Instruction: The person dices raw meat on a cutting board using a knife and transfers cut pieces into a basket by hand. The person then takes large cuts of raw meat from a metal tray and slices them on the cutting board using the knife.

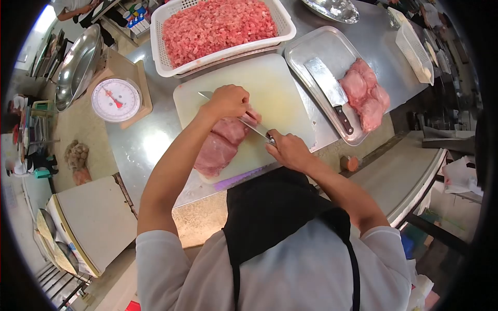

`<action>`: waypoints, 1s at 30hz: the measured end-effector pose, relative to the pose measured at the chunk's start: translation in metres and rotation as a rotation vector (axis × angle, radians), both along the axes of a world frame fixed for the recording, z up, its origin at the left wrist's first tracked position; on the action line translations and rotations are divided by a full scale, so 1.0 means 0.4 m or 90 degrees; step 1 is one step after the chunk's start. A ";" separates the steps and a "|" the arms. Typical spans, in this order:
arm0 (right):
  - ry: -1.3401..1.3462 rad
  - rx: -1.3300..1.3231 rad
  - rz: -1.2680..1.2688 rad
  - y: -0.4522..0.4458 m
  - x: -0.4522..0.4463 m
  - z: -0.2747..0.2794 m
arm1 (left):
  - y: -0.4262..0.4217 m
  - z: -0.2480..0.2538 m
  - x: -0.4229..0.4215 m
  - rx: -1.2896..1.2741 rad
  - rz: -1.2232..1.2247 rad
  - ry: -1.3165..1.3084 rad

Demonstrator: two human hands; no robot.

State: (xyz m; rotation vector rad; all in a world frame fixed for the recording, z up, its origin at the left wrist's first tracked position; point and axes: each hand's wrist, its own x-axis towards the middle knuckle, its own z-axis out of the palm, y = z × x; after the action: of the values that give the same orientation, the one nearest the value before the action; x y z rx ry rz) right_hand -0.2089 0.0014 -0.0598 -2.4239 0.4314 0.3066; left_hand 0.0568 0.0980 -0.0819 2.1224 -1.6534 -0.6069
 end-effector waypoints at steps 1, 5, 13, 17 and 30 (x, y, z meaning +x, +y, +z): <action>-0.003 0.000 -0.005 -0.001 -0.003 -0.011 | -0.002 0.016 0.006 0.019 0.015 0.049; 0.001 0.018 -0.024 -0.007 -0.019 0.001 | 0.109 0.033 0.056 -0.233 0.251 0.136; 0.002 0.060 -0.022 -0.080 -0.062 0.022 | 0.458 -0.183 -0.208 -0.279 0.659 0.188; 0.018 0.084 0.025 -0.138 -0.075 0.033 | 0.389 -0.133 -0.309 -0.295 0.727 0.173; -0.049 0.024 0.115 -0.162 -0.008 -0.032 | 0.016 0.099 -0.207 -0.345 0.263 -0.134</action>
State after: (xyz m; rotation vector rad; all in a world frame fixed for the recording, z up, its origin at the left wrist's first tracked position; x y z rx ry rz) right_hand -0.2121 -0.0633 -0.0727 -2.4319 0.1718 0.2943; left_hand -0.0260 0.1045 -0.0422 2.0563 -1.2252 0.1803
